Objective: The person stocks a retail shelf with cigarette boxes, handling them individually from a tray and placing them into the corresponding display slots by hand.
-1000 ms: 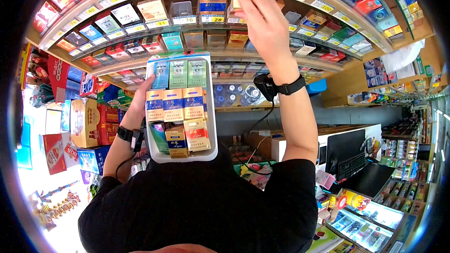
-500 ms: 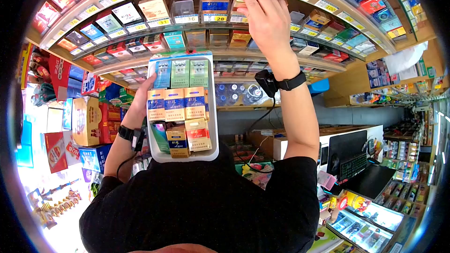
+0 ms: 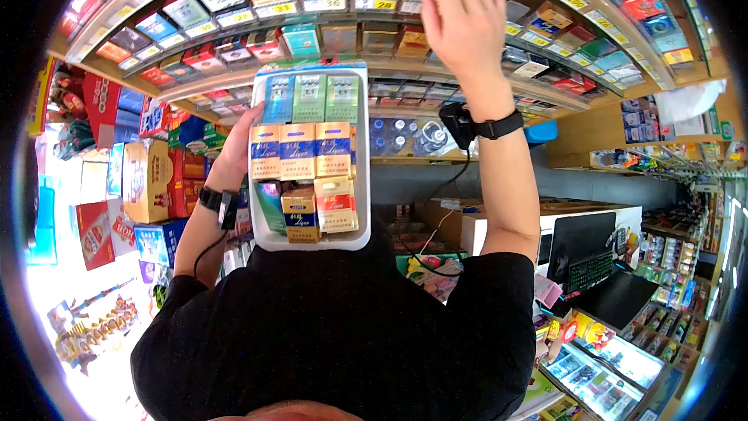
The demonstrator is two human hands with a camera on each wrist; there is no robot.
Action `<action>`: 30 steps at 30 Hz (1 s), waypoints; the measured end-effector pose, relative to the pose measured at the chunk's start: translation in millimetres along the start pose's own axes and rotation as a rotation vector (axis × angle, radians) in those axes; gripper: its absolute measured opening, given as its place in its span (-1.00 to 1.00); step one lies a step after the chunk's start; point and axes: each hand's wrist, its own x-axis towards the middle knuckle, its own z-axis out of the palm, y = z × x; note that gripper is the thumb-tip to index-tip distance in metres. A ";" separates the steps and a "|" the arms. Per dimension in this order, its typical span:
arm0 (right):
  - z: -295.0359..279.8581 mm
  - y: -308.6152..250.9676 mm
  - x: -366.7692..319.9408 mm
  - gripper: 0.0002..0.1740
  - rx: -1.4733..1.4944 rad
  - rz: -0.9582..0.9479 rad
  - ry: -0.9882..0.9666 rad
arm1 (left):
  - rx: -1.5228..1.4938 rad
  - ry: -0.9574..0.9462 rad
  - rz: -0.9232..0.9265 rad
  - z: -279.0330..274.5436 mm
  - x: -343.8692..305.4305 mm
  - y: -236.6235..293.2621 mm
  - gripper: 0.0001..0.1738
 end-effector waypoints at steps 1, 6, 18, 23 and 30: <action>-9.2 -4.9 -2.6 -0.20 0.073 0.029 -0.036 | 0.003 -0.023 0.009 -4.1 -0.3 0.5 -0.37; 2.9 -10.5 -44.5 -0.59 0.140 0.014 0.249 | 0.006 -0.064 0.009 -4.5 -5.5 0.9 -0.40; -18.3 -47.2 -182.7 -0.76 0.331 0.799 0.079 | 0.076 0.060 -0.053 10.7 -14.0 -1.2 -0.30; -12.6 -68.1 -252.0 -0.84 0.672 1.507 0.467 | 0.134 0.041 -0.008 -4.5 -19.2 6.9 -0.38; -4.1 -131.7 -337.2 -0.75 0.750 2.134 0.662 | 0.138 -0.041 -0.125 -30.6 -43.2 34.3 -0.37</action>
